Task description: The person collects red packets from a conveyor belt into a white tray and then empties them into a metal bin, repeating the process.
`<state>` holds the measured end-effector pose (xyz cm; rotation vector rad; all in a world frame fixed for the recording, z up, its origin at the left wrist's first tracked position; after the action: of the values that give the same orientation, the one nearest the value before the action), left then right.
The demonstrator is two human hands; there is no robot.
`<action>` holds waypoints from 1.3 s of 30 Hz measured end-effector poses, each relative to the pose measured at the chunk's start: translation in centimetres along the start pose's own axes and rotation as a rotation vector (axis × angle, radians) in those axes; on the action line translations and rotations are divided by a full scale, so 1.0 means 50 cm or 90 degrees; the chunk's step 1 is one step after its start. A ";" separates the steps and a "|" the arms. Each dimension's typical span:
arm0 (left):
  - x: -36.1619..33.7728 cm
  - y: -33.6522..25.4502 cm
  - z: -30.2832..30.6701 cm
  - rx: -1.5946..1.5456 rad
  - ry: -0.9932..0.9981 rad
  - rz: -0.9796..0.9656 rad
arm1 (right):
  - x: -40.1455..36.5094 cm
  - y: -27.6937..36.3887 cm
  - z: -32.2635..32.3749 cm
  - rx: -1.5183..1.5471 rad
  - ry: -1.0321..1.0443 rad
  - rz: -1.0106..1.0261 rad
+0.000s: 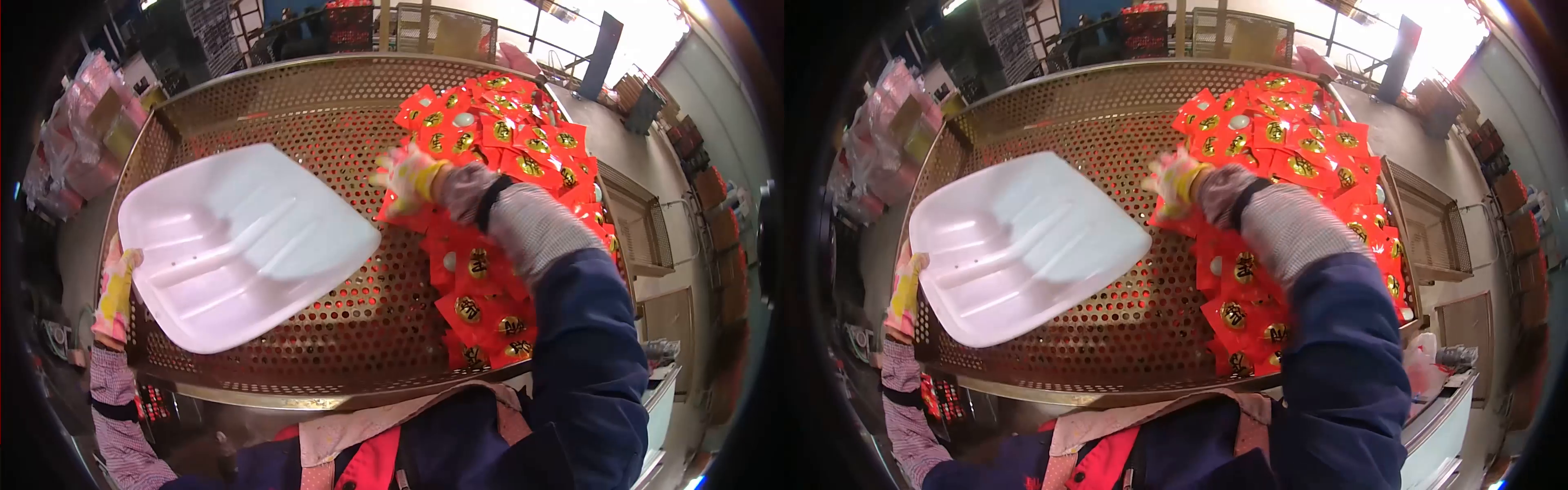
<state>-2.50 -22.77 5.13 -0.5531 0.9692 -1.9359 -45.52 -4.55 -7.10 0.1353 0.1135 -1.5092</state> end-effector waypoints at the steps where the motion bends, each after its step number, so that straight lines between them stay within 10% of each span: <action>1: 0.002 0.003 0.011 0.051 -0.011 -0.014 | 0.008 -0.021 -0.037 -0.030 0.055 -0.059; 6: -0.092 -0.077 0.054 0.008 -0.044 -0.020 | -0.040 -0.105 -0.099 -0.042 0.256 -0.266; 12: -0.075 0.221 0.225 0.057 -0.026 -0.013 | -0.076 -0.103 0.065 0.184 0.025 -0.105; 15: -0.123 0.129 0.113 -0.072 -0.050 0.001 | -0.206 -0.200 0.209 0.071 -0.308 -0.196; 19: -0.151 0.234 0.081 -0.041 -0.132 0.067 | -0.383 -0.373 0.132 0.160 -0.240 -0.497; 26: -0.144 0.245 0.055 -0.084 -0.168 0.039 | -0.401 -0.563 0.103 0.379 -0.348 -0.504; 28: -0.144 0.251 0.054 -0.083 -0.181 0.046 | -0.322 -0.780 0.017 0.034 -0.101 -0.379; 30: -0.152 0.244 0.058 -0.071 -0.187 0.039 | -0.418 -0.835 0.113 0.741 -0.576 -0.575; 39: -0.216 0.187 0.067 -0.011 -0.189 0.042 | -0.289 -0.732 0.138 0.050 -0.375 -0.509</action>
<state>10.14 -17.80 -0.44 -0.7839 0.8040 -1.7275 -82.99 6.52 1.34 -0.3346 -0.4120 -2.2862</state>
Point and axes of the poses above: each hand's wrist, its own x-axis towards the middle knuckle, its own z-axis out of the back of the hand, y = z × x, the point moved 9 cm from there along x, towards the middle knuckle, and after that the axes turned 15 degrees about x, right-handed, at the moved point
